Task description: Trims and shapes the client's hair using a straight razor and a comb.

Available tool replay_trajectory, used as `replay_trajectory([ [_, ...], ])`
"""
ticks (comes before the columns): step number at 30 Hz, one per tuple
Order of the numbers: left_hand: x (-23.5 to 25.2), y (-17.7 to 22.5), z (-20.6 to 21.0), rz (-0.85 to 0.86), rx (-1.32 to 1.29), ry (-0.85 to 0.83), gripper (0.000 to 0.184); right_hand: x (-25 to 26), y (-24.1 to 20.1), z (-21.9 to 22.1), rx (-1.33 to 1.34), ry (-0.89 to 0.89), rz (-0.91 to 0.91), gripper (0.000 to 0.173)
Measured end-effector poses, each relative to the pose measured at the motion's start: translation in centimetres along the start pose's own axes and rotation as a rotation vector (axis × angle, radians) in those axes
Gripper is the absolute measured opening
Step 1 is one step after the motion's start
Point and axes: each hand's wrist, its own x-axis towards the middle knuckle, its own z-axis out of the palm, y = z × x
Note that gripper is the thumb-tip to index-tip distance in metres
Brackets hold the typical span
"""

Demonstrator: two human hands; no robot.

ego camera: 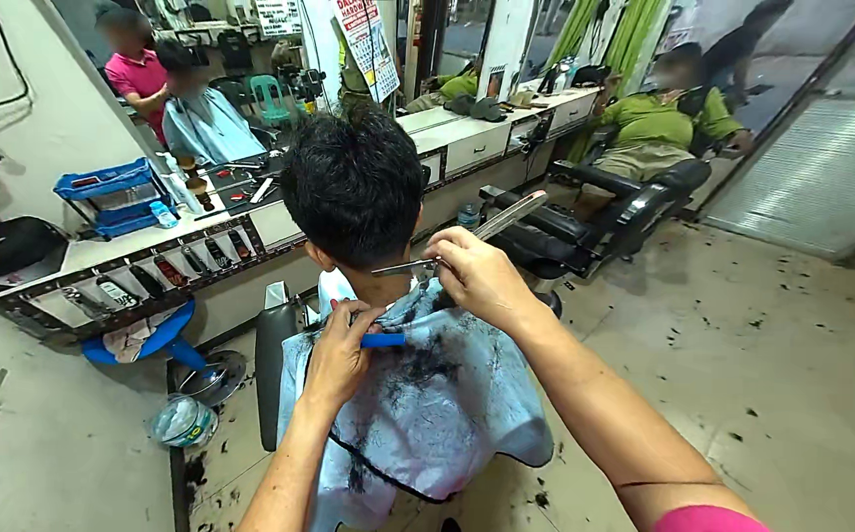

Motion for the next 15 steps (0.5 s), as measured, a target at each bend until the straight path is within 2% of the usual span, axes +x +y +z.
replay_trajectory([
  [5, -0.1, -0.1, 0.0, 0.025, 0.017, 0.048, 0.030, -0.1, 0.0, 0.3, -0.041, -0.173, -0.069, 0.019],
  [10, -0.6, -0.5, 0.2, 0.035, -0.018, 0.049, 0.031, 0.4, -1.0, 0.4, -0.066, -0.048, -0.064, 0.021],
  [15, -0.7, -1.0, -0.2, 0.078, -0.016, 0.013, 0.035, 0.2, -2.5, 0.2, -0.134, -0.140, -0.018, 0.019],
])
